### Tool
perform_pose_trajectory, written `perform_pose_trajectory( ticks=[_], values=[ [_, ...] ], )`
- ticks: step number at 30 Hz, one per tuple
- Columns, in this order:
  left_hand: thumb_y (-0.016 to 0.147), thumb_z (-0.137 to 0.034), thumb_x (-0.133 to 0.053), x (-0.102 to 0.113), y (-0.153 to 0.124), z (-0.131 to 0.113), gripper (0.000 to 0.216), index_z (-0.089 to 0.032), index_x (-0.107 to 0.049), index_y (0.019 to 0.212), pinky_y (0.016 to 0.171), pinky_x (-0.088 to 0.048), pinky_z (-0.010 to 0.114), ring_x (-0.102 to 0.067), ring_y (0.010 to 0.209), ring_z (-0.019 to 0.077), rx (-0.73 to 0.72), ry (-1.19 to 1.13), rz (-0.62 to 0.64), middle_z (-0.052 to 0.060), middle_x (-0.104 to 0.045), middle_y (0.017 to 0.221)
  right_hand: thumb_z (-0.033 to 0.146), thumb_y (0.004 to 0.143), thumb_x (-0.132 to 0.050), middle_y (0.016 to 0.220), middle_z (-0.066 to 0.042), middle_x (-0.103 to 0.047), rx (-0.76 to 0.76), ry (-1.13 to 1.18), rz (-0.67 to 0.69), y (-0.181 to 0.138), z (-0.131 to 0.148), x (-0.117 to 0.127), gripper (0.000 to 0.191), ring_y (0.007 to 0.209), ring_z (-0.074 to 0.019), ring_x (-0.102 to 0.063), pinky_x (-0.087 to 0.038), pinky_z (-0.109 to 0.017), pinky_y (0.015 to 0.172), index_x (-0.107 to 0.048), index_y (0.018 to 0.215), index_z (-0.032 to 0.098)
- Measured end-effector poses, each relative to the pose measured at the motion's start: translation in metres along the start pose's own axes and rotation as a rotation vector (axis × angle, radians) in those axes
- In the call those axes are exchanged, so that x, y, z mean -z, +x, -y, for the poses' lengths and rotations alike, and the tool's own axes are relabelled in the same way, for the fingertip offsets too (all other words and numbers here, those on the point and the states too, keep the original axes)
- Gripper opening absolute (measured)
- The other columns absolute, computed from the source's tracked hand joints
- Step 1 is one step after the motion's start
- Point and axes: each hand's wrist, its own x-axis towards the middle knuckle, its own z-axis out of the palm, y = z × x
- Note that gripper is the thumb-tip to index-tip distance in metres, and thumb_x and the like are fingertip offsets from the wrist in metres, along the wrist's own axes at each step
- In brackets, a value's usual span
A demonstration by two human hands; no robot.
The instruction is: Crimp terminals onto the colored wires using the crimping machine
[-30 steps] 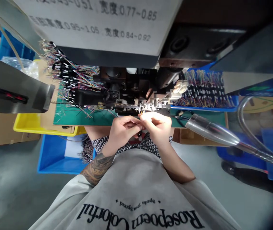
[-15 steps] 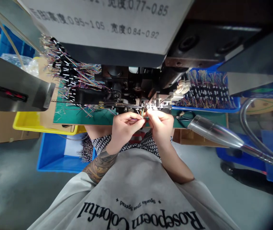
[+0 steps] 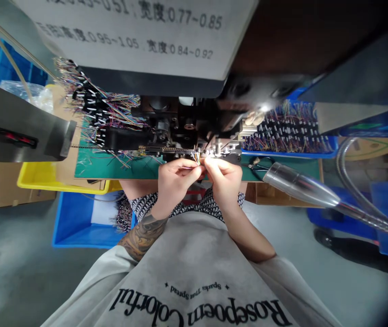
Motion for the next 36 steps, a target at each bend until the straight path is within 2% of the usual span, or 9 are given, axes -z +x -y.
perform_pose_trajectory(
  ticks=[4, 10, 18, 22, 26, 30, 36],
  values=[
    [0.079, -0.027, -0.082, -0.0017, 0.0006, -0.0039, 0.009, -0.018, -0.079, 0.080, 0.063, -0.065, 0.026, -0.076, 0.068, 0.0173, -0.016, 0.040, 0.012, 0.003, -0.080, 0.077, 0.038, 0.085, -0.074, 0.062, 0.000, -0.064, 0.076, -0.050, -0.037, -0.0036, 0.0003, 0.0009, 0.018, 0.062, -0.0147, -0.058, -0.050, -0.029, 0.058, -0.084, 0.080, 0.022],
    [0.077, -0.031, -0.085, -0.0044, 0.0001, -0.0057, 0.014, -0.019, -0.078, 0.078, 0.067, -0.064, 0.026, -0.076, 0.072, 0.0164, -0.027, -0.004, 0.038, 0.002, -0.080, 0.079, 0.038, 0.086, -0.073, 0.055, 0.002, -0.058, 0.066, -0.051, -0.103, 0.0012, 0.0014, 0.0014, 0.025, 0.054, -0.0113, -0.048, -0.043, -0.027, 0.052, -0.078, 0.068, 0.021],
    [0.081, -0.032, -0.084, -0.0023, 0.0004, -0.0018, 0.013, -0.020, -0.078, 0.080, 0.068, -0.065, 0.027, -0.076, 0.072, 0.0166, -0.025, 0.011, 0.006, 0.002, -0.080, 0.080, 0.038, 0.086, -0.074, 0.058, 0.002, -0.062, 0.029, -0.008, -0.113, 0.0046, -0.0012, -0.0003, 0.023, 0.056, -0.0116, -0.050, -0.046, -0.029, 0.056, -0.080, 0.072, 0.021],
    [0.082, -0.032, -0.083, -0.0018, 0.0015, 0.0004, 0.013, -0.019, -0.080, 0.084, 0.070, -0.067, 0.030, -0.077, 0.073, 0.0180, -0.001, -0.006, 0.014, 0.003, -0.081, 0.082, 0.035, 0.085, -0.074, 0.062, 0.001, -0.068, 0.039, 0.010, -0.121, 0.0015, -0.0017, -0.0016, 0.018, 0.057, -0.0119, -0.055, -0.049, -0.029, 0.058, -0.084, 0.081, 0.021],
    [0.079, -0.026, -0.083, -0.0026, 0.0018, -0.0017, 0.008, -0.018, -0.081, 0.081, 0.065, -0.065, 0.026, -0.077, 0.070, 0.0176, -0.009, 0.010, 0.007, 0.003, -0.081, 0.079, 0.031, 0.083, -0.076, 0.068, 0.000, -0.072, 0.083, 0.026, -0.080, -0.0028, -0.0013, -0.0016, 0.014, 0.062, -0.0133, -0.061, -0.052, -0.030, 0.061, -0.086, 0.084, 0.022],
    [0.077, -0.024, -0.084, -0.0036, 0.0001, -0.0045, 0.006, -0.018, -0.082, 0.079, 0.064, -0.063, 0.024, -0.076, 0.070, 0.0161, 0.002, -0.004, 0.032, 0.002, -0.081, 0.079, 0.032, 0.083, -0.074, 0.064, 0.001, -0.069, 0.112, -0.024, -0.097, -0.0037, -0.0024, 0.0017, 0.016, 0.061, -0.0132, -0.060, -0.050, -0.028, 0.060, -0.083, 0.078, 0.021],
    [0.075, -0.023, -0.087, -0.0055, -0.0003, -0.0043, 0.008, -0.020, -0.081, 0.080, 0.068, -0.064, 0.024, -0.077, 0.072, 0.0153, -0.035, -0.031, 0.033, 0.002, -0.081, 0.080, 0.032, 0.085, -0.072, 0.055, 0.003, -0.058, 0.080, -0.031, -0.101, 0.0032, 0.0024, 0.0035, 0.024, 0.054, -0.0103, -0.049, -0.043, -0.026, 0.053, -0.076, 0.066, 0.019]
  ],
)
